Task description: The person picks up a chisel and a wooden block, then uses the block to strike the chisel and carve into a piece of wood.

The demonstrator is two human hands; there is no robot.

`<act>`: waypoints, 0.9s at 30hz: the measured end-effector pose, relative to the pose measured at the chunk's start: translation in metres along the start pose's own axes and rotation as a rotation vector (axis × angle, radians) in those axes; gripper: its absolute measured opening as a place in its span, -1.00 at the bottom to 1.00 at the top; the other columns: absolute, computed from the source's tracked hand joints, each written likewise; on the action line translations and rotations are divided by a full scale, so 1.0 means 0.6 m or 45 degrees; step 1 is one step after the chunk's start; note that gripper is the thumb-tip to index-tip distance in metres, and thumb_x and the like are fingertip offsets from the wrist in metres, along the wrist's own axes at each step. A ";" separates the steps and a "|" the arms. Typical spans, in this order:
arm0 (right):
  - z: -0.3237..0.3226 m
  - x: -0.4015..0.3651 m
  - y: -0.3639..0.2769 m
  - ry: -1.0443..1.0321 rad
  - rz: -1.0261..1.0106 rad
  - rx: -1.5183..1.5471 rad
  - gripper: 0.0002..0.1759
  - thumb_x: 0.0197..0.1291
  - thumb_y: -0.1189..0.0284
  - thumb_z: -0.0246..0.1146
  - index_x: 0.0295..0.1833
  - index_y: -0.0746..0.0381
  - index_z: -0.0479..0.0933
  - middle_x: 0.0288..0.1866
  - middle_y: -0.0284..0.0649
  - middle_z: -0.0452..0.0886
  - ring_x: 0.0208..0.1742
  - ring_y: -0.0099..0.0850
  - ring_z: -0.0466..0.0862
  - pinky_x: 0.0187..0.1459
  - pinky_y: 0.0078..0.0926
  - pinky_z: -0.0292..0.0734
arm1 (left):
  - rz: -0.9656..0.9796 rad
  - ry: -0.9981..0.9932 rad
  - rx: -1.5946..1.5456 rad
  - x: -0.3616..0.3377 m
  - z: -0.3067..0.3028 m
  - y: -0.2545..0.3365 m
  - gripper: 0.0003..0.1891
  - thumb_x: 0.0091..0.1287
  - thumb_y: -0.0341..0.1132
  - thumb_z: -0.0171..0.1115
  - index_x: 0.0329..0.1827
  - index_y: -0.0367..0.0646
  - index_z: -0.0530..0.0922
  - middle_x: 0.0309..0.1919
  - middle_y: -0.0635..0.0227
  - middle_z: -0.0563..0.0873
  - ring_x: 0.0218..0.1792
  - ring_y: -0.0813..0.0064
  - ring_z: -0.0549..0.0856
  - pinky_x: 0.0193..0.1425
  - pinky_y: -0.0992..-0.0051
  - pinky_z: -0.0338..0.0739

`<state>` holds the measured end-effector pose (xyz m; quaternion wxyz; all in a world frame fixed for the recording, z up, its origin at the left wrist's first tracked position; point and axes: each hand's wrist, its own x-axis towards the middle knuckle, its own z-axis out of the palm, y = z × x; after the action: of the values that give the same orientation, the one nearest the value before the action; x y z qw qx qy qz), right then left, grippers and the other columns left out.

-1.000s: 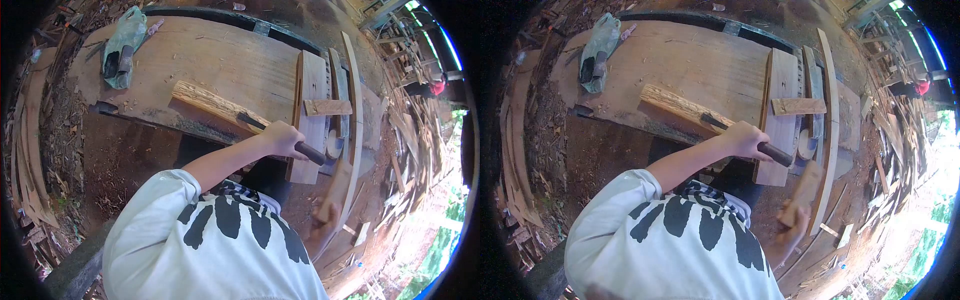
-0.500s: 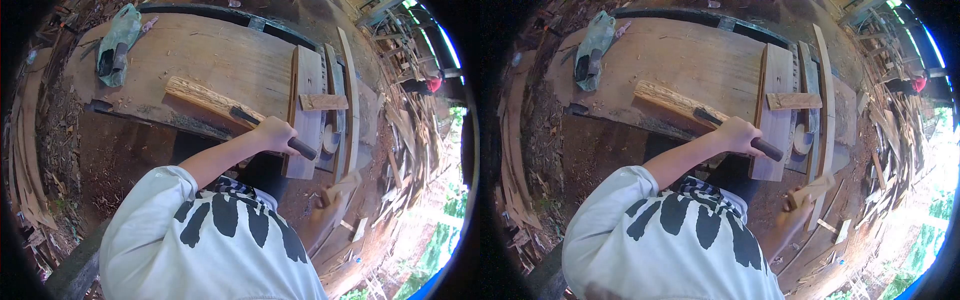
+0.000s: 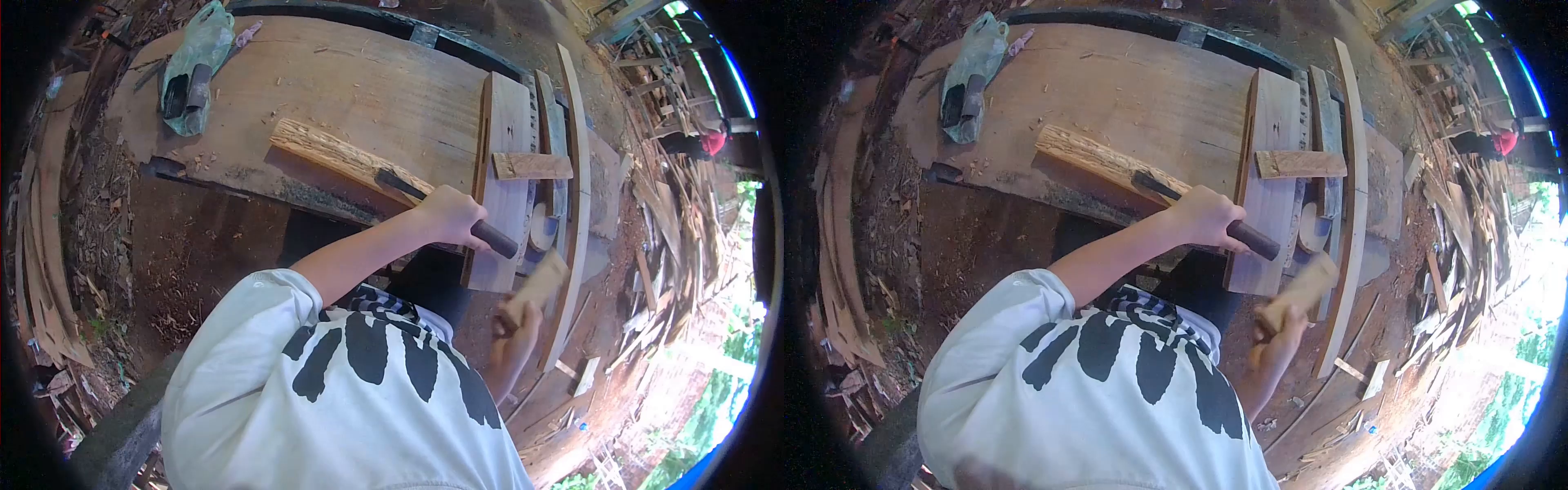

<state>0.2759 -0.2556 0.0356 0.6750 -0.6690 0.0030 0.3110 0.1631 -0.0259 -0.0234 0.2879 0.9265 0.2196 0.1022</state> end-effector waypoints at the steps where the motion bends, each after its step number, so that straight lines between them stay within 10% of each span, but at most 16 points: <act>1: 0.008 -0.009 -0.002 -0.229 0.103 -0.157 -0.66 0.46 0.29 0.01 0.13 0.31 0.43 -0.22 -0.11 0.65 -0.34 -0.41 0.63 -0.48 -0.55 0.45 | -0.021 -0.046 0.007 0.000 -0.003 0.001 -0.41 0.02 0.35 0.37 -0.37 -0.08 0.65 -0.52 0.21 0.72 -0.40 0.13 0.76 -0.28 0.19 0.62; 11: -0.024 0.020 -0.011 -0.087 0.064 -0.063 -0.68 0.44 0.24 0.07 0.12 0.23 0.40 -0.22 -0.13 0.66 -0.39 -0.44 0.65 -0.42 -0.60 0.48 | -0.023 -0.288 -0.043 -0.010 -0.025 -0.010 -0.75 0.12 -0.30 0.39 -0.14 -0.07 0.60 -0.28 0.19 0.75 -0.17 0.11 0.75 -0.12 0.14 0.60; 27: 0.015 0.004 0.026 0.055 0.025 -0.077 -0.55 0.40 0.18 0.12 0.18 0.31 0.38 -0.24 -0.15 0.62 -0.42 -0.42 0.61 -0.53 -0.62 0.45 | 0.009 -0.237 -0.239 -0.008 -0.016 -0.037 -0.81 0.11 -0.36 0.35 -0.20 -0.10 0.61 -0.33 0.14 0.73 -0.21 0.03 0.72 -0.13 0.09 0.58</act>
<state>0.2673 -0.2477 0.0214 0.6511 -0.6957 0.0149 0.3031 0.1483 -0.0074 -0.0288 0.3921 0.9017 0.1781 0.0371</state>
